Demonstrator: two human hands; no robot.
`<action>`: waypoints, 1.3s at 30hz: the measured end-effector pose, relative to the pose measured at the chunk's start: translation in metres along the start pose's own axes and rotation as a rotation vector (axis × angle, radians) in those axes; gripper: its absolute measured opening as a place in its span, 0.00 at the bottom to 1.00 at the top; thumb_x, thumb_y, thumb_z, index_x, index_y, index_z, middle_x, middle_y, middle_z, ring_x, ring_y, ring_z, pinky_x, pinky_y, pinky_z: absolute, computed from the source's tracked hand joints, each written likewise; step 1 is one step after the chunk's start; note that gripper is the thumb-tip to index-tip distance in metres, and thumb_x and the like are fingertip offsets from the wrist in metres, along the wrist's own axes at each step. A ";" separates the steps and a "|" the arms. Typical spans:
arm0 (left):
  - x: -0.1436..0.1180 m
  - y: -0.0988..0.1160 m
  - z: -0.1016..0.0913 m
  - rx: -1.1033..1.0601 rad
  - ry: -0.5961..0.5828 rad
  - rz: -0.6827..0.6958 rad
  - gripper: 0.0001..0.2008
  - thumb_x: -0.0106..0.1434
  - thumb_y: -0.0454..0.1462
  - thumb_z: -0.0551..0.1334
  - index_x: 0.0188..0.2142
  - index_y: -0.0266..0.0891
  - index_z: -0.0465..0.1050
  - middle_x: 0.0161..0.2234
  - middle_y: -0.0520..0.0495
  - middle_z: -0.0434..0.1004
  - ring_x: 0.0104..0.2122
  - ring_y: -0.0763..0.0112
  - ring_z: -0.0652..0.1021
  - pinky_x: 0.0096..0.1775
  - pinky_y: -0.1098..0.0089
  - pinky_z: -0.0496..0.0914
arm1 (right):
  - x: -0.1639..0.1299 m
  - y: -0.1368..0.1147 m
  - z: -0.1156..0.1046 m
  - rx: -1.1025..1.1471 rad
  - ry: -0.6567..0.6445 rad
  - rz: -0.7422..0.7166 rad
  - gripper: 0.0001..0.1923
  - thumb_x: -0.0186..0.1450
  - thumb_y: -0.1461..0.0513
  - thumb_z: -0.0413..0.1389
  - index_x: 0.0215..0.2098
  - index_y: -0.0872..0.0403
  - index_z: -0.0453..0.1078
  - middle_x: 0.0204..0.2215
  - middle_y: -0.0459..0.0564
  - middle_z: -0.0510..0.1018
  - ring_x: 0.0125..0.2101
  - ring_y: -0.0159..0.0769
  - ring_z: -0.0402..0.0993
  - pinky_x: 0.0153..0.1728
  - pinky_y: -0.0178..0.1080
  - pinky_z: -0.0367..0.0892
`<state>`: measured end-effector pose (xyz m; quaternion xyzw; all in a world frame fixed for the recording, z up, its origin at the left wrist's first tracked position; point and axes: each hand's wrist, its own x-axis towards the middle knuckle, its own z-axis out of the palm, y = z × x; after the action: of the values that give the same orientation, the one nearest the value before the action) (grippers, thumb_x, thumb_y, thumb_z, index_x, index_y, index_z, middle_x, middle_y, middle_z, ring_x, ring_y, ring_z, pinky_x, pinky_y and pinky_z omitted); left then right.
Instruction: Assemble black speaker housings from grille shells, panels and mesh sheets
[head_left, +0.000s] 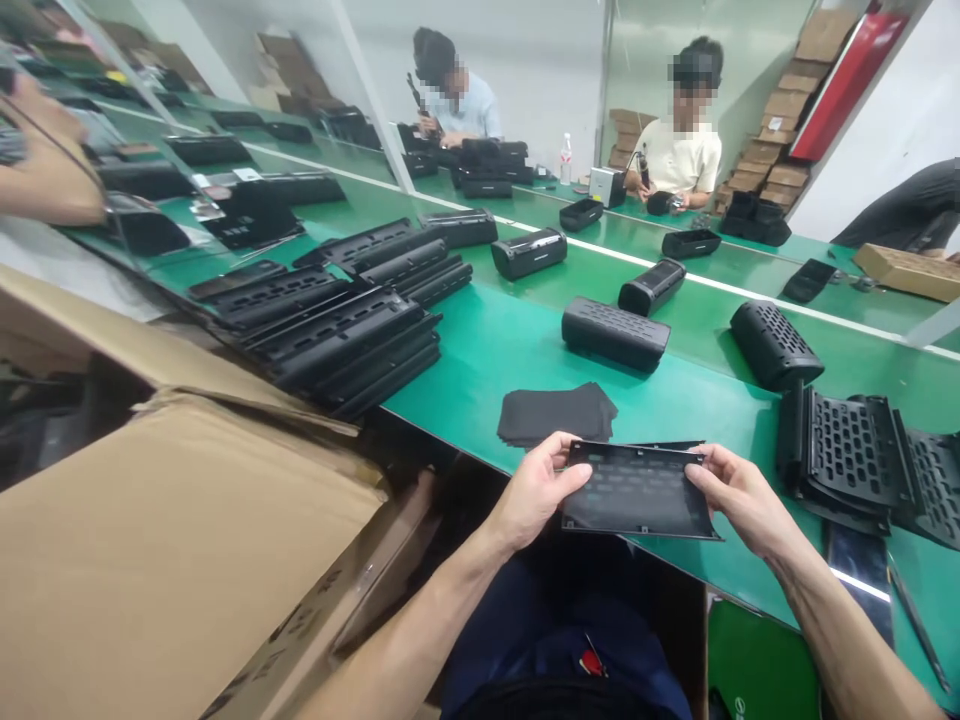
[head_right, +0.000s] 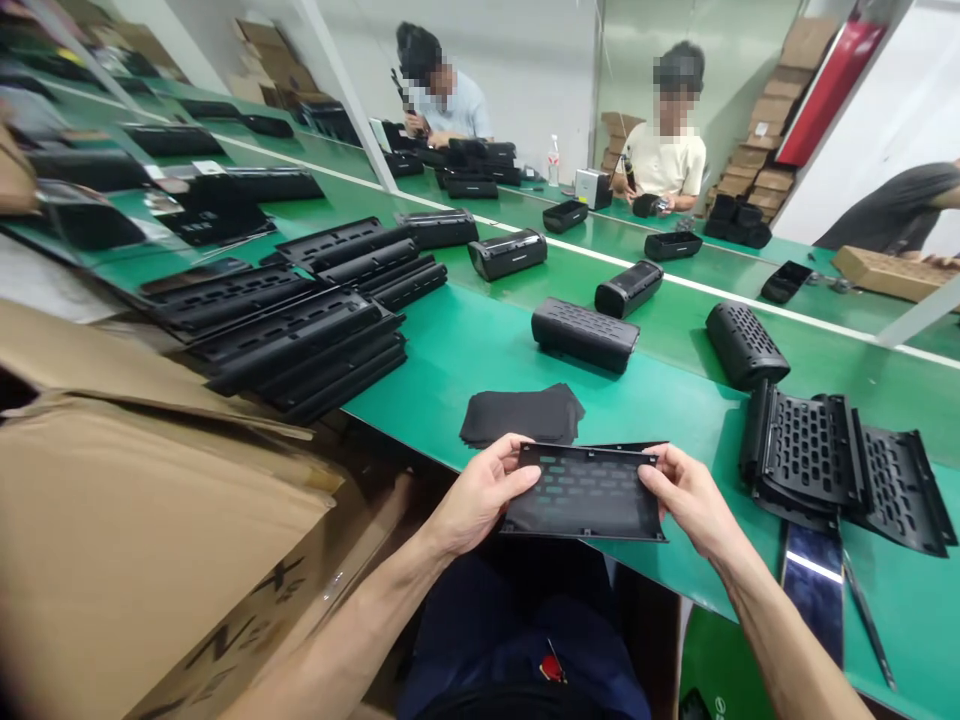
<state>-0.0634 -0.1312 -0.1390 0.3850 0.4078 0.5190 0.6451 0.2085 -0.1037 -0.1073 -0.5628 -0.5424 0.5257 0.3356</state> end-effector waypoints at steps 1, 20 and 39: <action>-0.004 -0.002 -0.002 -0.012 -0.001 -0.005 0.21 0.56 0.44 0.76 0.44 0.38 0.75 0.39 0.46 0.82 0.40 0.66 0.79 0.44 0.67 0.74 | -0.002 0.003 0.001 0.000 -0.008 -0.003 0.30 0.56 0.39 0.68 0.42 0.53 0.73 0.23 0.40 0.68 0.23 0.30 0.63 0.21 0.33 0.60; -0.036 -0.018 -0.018 -0.239 -0.077 -0.066 0.24 0.59 0.42 0.75 0.53 0.39 0.75 0.50 0.40 0.81 0.50 0.56 0.80 0.49 0.62 0.73 | -0.019 0.019 0.017 0.114 0.052 0.016 0.31 0.56 0.39 0.70 0.44 0.52 0.74 0.27 0.43 0.71 0.26 0.33 0.65 0.26 0.35 0.62; -0.057 -0.008 -0.024 -0.332 -0.139 -0.015 0.23 0.63 0.40 0.72 0.57 0.42 0.75 0.56 0.39 0.78 0.57 0.51 0.76 0.57 0.56 0.72 | -0.032 0.010 0.025 0.327 0.061 0.090 0.26 0.53 0.44 0.75 0.38 0.49 0.71 0.25 0.43 0.73 0.22 0.32 0.66 0.23 0.34 0.61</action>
<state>-0.0900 -0.1871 -0.1482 0.3052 0.2739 0.5467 0.7301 0.1917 -0.1417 -0.1153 -0.5402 -0.4133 0.6042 0.4150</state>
